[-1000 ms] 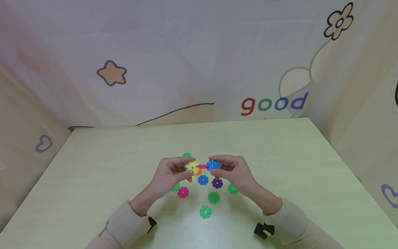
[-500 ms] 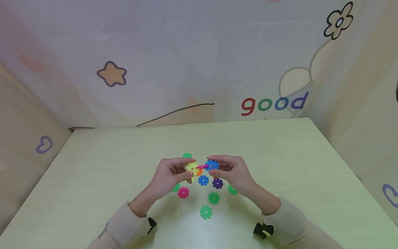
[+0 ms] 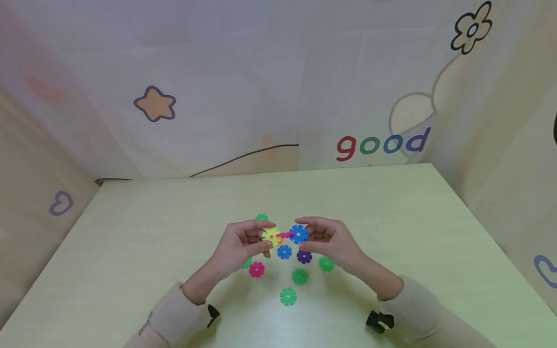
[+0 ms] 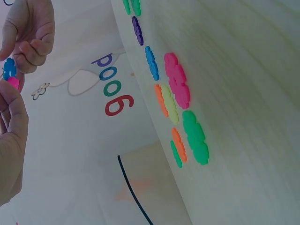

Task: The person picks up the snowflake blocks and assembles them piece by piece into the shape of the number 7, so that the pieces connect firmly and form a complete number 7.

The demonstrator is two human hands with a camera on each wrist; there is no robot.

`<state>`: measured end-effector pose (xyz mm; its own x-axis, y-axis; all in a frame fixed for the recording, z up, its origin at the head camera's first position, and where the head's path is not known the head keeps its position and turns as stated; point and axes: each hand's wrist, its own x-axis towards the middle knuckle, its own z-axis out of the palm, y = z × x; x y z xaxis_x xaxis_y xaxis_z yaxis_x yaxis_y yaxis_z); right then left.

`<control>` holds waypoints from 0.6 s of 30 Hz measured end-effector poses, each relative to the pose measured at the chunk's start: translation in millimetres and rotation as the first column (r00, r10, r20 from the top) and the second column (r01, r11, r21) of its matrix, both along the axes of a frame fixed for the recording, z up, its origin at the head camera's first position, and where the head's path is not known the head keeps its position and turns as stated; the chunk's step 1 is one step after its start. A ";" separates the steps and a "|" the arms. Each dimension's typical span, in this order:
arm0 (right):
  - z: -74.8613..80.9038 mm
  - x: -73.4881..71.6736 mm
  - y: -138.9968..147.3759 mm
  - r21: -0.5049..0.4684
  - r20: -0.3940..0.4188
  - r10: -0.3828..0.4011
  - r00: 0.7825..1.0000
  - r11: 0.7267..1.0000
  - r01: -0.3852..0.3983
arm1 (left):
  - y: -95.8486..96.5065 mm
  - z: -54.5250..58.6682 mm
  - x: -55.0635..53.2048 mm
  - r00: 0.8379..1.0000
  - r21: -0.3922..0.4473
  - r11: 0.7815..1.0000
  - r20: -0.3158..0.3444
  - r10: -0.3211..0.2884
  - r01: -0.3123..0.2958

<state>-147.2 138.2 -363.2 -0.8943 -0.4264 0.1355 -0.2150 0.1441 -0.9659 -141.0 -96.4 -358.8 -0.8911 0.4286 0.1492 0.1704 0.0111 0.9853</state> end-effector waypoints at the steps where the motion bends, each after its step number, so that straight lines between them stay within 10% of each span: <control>1: 0.1 0.1 1.1 0.005 -0.001 -0.002 1.000 1.000 0.002 | -0.3 0.3 0.3 1.000 0.000 1.000 -0.002 0.000 0.000; 18: -3.3 -5.9 29.0 0.081 0.012 0.008 1.000 0.997 -0.009 | -6.6 -0.7 0.7 1.000 -0.003 1.000 0.008 0.011 -0.011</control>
<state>-153.1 167.1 -366.5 -0.8921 -0.4429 0.0896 -0.2053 0.2206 -0.9535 -140.3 -103.0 -359.5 -0.8968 0.4194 0.1411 0.1626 0.0157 0.9866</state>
